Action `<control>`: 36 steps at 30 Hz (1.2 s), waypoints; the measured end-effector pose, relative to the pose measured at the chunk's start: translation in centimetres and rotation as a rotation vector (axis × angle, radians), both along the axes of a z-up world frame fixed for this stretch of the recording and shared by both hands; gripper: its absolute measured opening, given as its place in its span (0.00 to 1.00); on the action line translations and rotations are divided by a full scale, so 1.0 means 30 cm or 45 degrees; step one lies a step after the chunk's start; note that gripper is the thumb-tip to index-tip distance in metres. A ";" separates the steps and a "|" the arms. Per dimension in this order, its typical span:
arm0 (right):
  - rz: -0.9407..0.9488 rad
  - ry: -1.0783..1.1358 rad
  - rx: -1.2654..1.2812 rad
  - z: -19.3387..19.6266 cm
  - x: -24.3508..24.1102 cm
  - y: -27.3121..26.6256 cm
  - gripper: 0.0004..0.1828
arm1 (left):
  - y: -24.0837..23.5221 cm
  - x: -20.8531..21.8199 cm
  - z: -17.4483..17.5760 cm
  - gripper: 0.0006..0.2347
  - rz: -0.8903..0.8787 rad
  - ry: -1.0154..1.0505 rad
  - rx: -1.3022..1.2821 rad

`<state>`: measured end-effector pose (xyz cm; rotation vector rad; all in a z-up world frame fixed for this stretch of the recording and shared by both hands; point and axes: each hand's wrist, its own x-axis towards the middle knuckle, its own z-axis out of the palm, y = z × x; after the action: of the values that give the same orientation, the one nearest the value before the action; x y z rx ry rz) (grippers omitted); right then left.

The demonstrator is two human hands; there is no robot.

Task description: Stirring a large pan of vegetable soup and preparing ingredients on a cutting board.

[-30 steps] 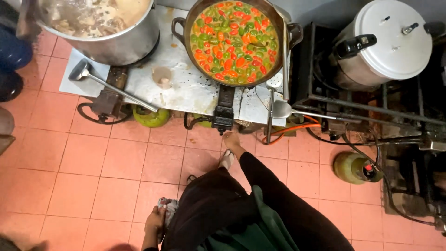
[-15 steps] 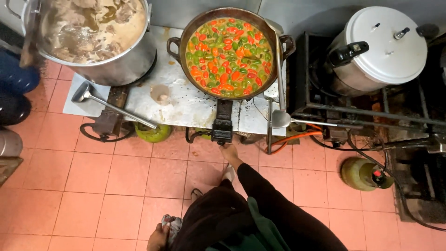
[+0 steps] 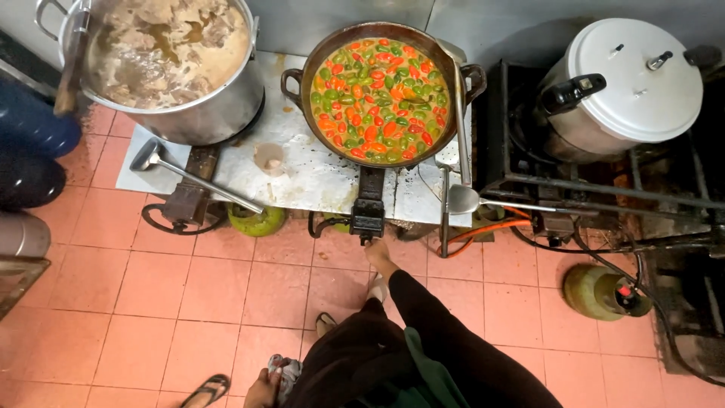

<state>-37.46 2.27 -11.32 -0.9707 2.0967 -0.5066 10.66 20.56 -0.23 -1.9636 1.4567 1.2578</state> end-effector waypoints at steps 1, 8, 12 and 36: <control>0.002 -0.001 -0.002 -0.061 -0.005 -0.002 0.22 | 0.005 0.004 0.000 0.26 0.002 -0.001 -0.002; 0.112 0.049 0.055 -0.167 -0.022 -0.017 0.15 | 0.031 0.001 0.011 0.26 0.112 0.030 -0.098; -0.323 -0.382 0.130 -0.038 0.000 -0.006 0.11 | 0.030 -0.010 0.020 0.27 0.027 -0.063 -0.210; -0.544 -0.647 0.050 0.122 -0.001 0.004 0.14 | 0.013 0.004 -0.047 0.26 0.043 0.064 -0.027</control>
<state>-37.50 2.40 -7.66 -0.3111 1.8266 -0.8255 10.79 20.94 -1.63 -1.9912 1.4726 1.3205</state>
